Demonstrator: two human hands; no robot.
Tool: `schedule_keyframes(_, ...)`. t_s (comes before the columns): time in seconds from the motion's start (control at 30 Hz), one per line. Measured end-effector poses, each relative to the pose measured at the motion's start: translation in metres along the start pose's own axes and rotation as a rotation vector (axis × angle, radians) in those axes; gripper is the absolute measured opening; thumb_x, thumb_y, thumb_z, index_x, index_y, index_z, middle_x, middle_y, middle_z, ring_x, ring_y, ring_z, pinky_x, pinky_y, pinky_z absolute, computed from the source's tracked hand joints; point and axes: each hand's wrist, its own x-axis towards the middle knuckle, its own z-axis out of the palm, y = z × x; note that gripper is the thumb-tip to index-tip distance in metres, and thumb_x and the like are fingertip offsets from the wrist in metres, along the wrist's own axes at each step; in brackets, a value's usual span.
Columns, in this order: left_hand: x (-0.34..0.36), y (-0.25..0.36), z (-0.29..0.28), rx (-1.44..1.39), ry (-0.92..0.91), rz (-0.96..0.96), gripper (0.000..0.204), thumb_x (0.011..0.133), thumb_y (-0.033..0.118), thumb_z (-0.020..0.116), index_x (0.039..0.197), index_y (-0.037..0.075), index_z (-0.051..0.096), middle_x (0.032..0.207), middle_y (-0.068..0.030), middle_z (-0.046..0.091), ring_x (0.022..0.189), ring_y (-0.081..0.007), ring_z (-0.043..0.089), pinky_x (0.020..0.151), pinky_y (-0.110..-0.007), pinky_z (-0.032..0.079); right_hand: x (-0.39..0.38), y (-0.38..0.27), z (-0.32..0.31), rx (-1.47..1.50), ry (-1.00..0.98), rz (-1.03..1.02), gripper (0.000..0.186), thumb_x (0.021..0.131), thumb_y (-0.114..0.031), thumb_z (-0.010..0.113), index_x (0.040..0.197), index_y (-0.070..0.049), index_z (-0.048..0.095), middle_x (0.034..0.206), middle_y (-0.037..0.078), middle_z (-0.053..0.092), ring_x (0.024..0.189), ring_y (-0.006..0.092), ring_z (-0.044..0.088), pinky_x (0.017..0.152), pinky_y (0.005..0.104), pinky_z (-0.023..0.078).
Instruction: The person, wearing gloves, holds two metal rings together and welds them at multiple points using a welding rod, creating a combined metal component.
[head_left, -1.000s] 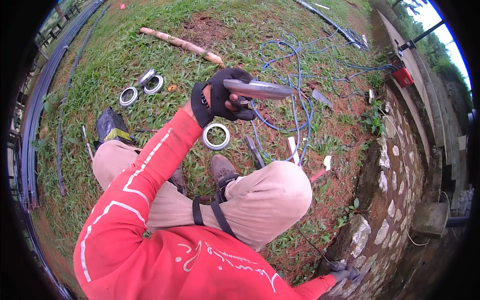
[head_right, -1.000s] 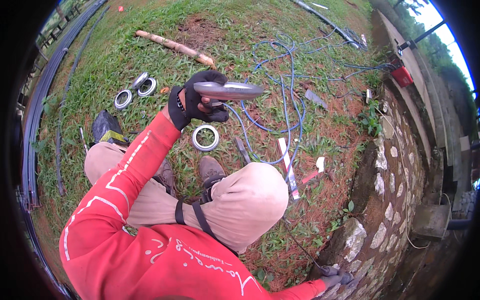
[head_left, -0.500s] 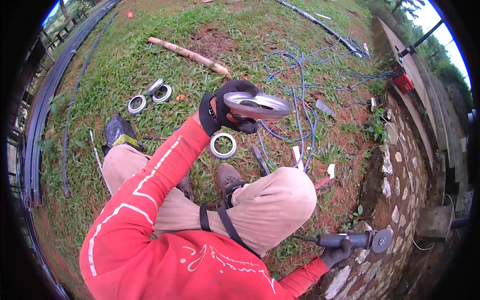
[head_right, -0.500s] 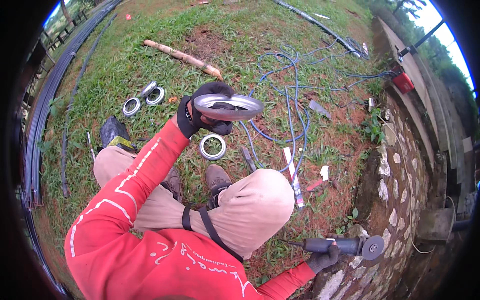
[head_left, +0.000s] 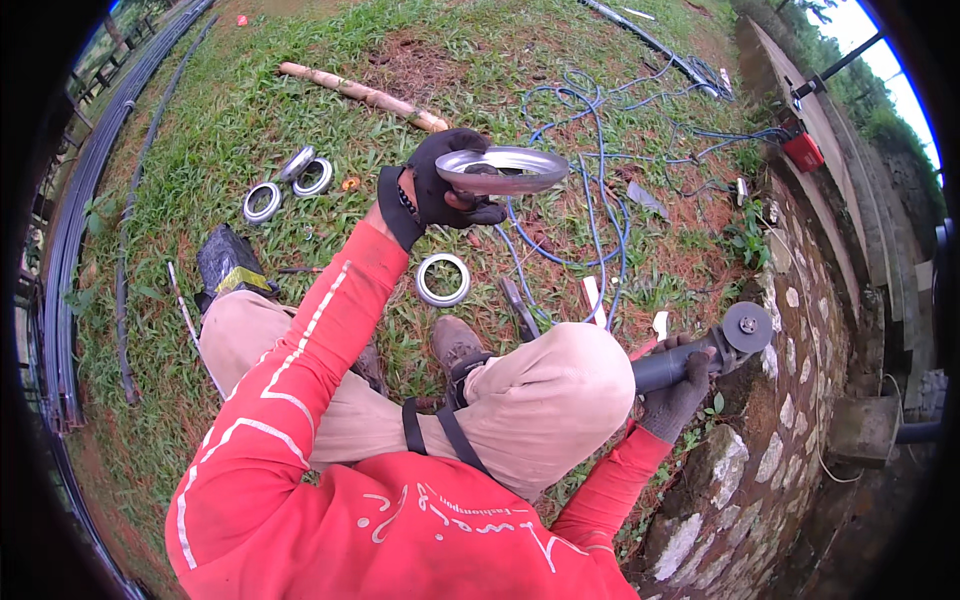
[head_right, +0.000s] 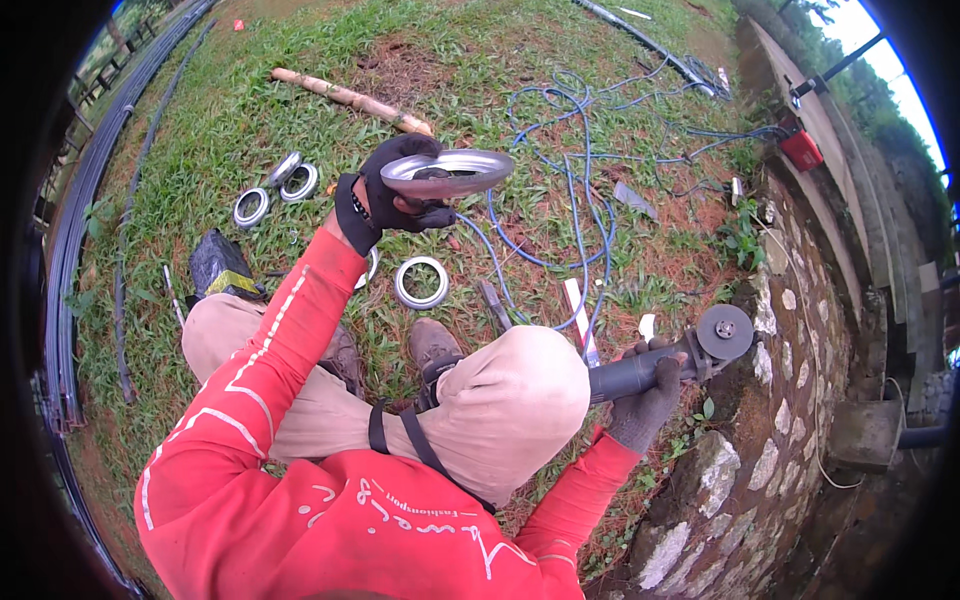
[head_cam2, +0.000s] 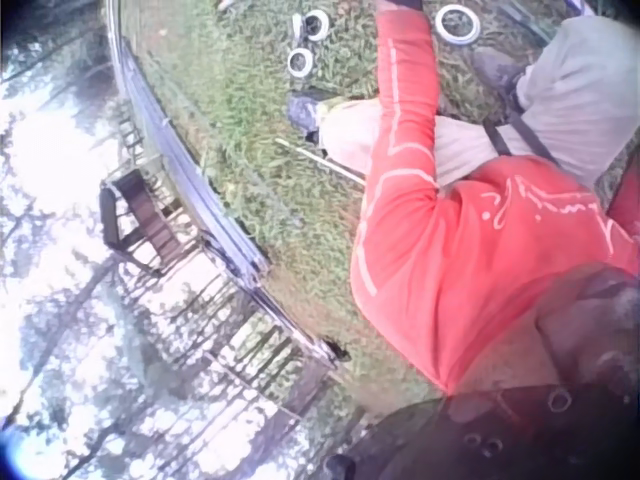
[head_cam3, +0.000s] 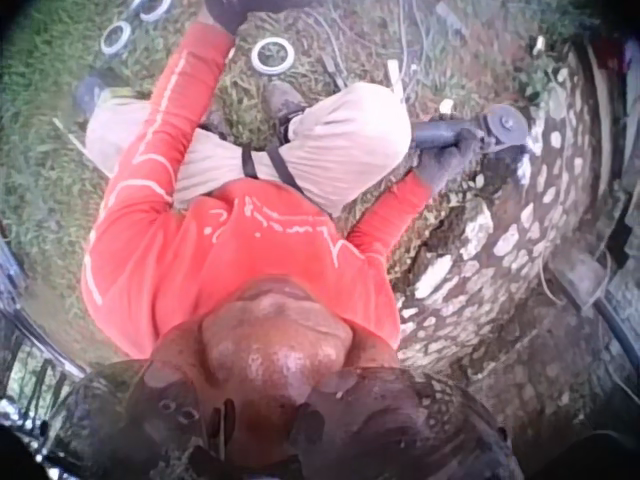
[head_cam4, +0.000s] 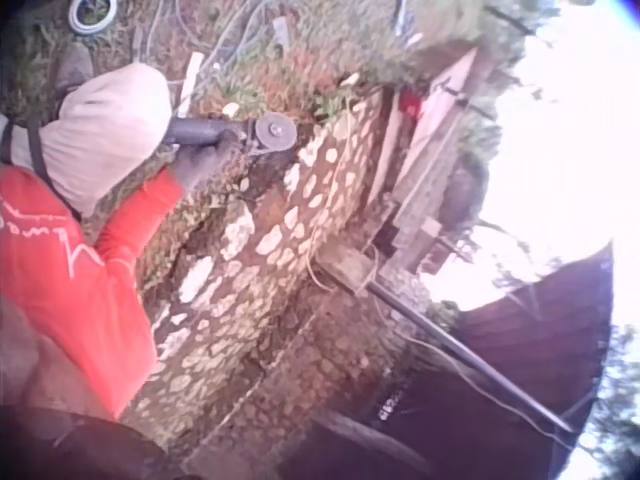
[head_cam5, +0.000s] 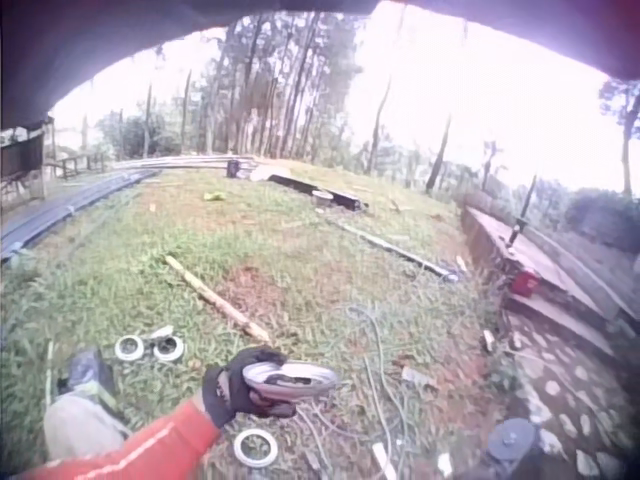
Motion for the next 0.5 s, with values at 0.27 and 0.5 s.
schedule_keyframes(0.27,-0.003,-0.024,0.012,-0.028,-0.007,0.0,0.042,0.083,0.027,0.093,0.101,0.011,0.059,0.059,0.0081,0.051,0.045,-0.0013,0.05,0.05,-0.021,0.047,0.005,0.02,-0.004,0.145,-0.223,0.074,0.082,0.1,-0.066,0.071,0.148,-0.002,0.052,0.121,0.022,0.072,0.111,0.0355,0.073,0.095,0.0527,0.062)
schedule_keyframes(0.5,-0.003,-0.049,0.016,-0.192,-0.005,0.108,0.024,0.095,0.028,0.077,0.101,0.012,0.06,0.057,0.0048,0.049,0.046,-0.0034,0.05,0.047,-0.023,0.047,0.006,0.026,0.007,0.23,-0.331,0.084,0.085,0.101,-0.06,0.073,0.153,0.002,0.047,0.131,0.021,0.069,0.111,0.0359,0.073,0.098,0.0497,0.062)
